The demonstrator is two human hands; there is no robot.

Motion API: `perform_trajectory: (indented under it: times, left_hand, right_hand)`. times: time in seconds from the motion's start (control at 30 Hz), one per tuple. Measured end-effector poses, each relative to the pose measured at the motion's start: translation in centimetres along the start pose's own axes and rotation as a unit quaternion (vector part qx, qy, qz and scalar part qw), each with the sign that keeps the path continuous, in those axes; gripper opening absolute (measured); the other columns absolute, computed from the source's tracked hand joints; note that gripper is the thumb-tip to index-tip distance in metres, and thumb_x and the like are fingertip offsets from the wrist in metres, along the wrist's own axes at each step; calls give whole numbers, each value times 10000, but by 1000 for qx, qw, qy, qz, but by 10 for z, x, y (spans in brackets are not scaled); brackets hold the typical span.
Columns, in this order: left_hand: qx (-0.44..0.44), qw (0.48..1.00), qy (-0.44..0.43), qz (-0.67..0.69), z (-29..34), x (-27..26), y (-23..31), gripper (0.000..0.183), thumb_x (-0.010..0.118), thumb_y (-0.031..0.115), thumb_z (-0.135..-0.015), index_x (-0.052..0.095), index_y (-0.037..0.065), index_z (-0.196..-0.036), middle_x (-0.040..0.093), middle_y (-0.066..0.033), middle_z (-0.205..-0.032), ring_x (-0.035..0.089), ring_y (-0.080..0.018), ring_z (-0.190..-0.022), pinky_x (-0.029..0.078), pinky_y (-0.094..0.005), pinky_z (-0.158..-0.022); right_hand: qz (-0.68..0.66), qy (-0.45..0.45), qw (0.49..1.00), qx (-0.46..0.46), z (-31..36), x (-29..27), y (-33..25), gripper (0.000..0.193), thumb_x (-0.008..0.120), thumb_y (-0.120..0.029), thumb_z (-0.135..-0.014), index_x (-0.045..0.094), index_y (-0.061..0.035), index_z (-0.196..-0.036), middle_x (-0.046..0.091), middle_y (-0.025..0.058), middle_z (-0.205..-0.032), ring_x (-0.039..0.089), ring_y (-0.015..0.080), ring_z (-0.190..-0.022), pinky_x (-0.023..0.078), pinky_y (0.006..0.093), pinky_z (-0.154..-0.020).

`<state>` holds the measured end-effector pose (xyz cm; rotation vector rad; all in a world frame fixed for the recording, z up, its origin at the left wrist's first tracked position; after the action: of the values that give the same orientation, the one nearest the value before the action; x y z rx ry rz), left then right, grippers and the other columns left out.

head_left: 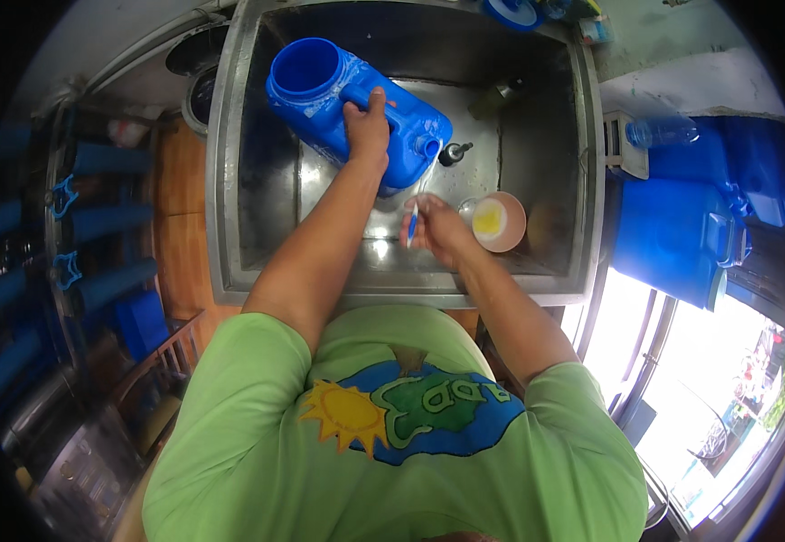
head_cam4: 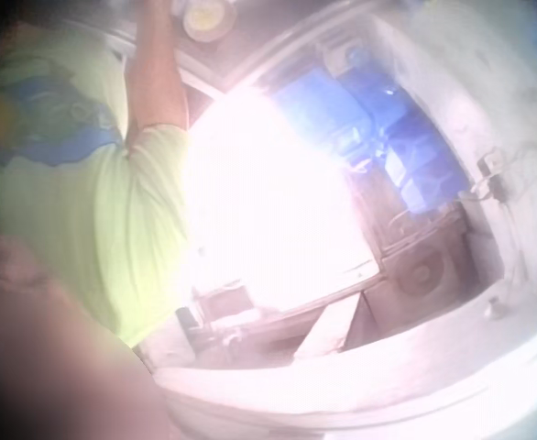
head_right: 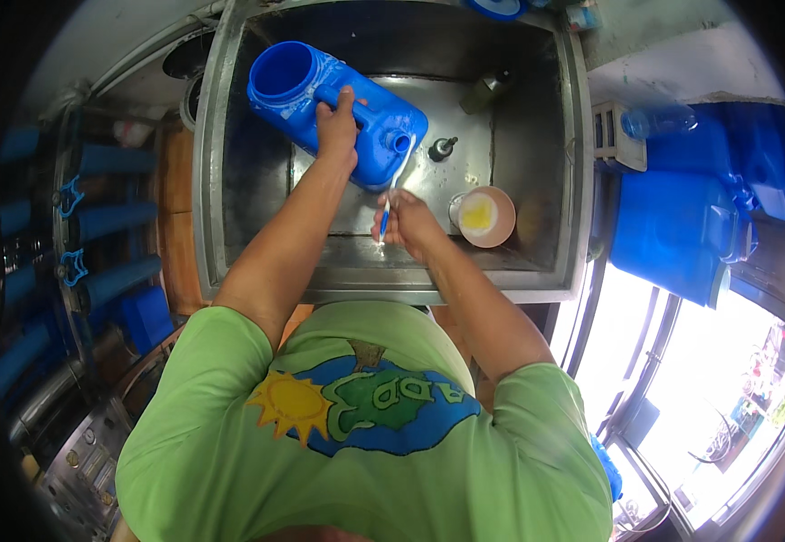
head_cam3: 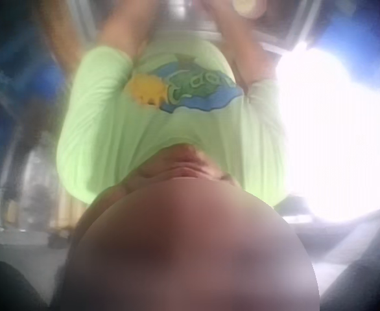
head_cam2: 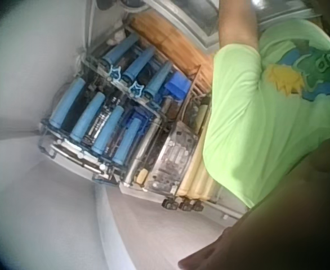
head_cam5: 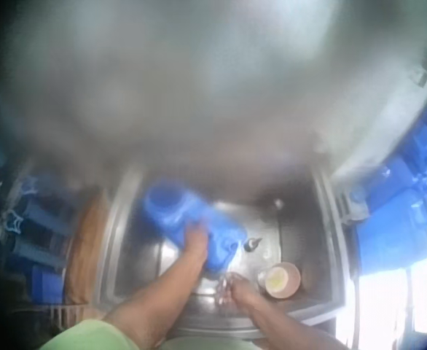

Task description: The person cleans a blue plastic water container at a stainless steel sink. They remove the cap, rinse the cap and container under running water, scrub the interior with a brush, and rinse again. The person then places the container on a nearby counter and repeats the process with a second container.

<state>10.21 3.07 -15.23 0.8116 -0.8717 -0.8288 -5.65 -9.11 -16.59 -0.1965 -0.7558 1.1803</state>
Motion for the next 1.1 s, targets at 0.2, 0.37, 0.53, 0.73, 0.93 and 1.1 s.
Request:
perform_trajectory:
  times: [0.2,0.37,0.53,0.73,0.93,1.1]
  left_hand:
    - [-9,999,-35,-30,-9,2,-4,311,637,237,-998,472,21,-1149,693,-116,-927,646,-176,-839,521,-310,-768]
    - [9,994,-48,-94,-13,0,-1,344,625,258,-997,467,1,-1165,698,-134,-913,660,-190,-836,531,-318,-764]
    - [-30,981,-127,-143,-23,-13,14,360,637,281,-980,507,-6,-1154,697,-136,-885,672,-209,-779,546,-331,-743]
    - [-39,946,-235,-220,-27,-9,26,224,572,297,-1014,582,73,-1030,667,-62,-818,642,-164,-739,539,-308,-732]
    - [-34,940,-239,-241,-25,-8,22,222,558,293,-1019,590,73,-1010,662,-57,-796,638,-157,-733,534,-307,-726]
    - [-68,882,-301,-356,-28,-3,35,226,584,298,-1001,592,73,-1015,653,-45,-788,637,-145,-737,528,-307,-719]
  right_hand:
    - [152,69,984,70,10,-8,21,317,419,-312,-1071,566,-32,-1053,657,94,-807,678,238,-628,580,363,-613]
    - [404,138,862,-275,9,-31,-25,325,559,-301,-1031,634,-18,-889,669,90,-726,678,178,-639,497,350,-569]
    - [565,160,741,-324,18,-61,-51,319,562,-317,-1028,671,-19,-998,660,115,-764,677,236,-734,506,365,-652]
    - [498,16,832,-242,-4,-35,-42,320,557,-311,-1039,691,-21,-1048,605,93,-751,574,184,-689,493,342,-681]
    - [621,108,694,-349,20,-28,-57,282,597,-343,-994,724,-94,-1024,666,166,-907,657,379,-860,521,467,-789]
    - [733,143,540,-387,5,-32,-135,295,625,-374,-968,750,-113,-1027,678,137,-979,663,350,-922,523,455,-811]
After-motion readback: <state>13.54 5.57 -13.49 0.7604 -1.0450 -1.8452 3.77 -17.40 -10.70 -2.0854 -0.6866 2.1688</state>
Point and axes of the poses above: each hand's wrist, its own z-axis away from the middle knuckle, its own x-axis out of the palm, y = z × x, the point moved 7 cm from there along -z, towards the middle knuckle
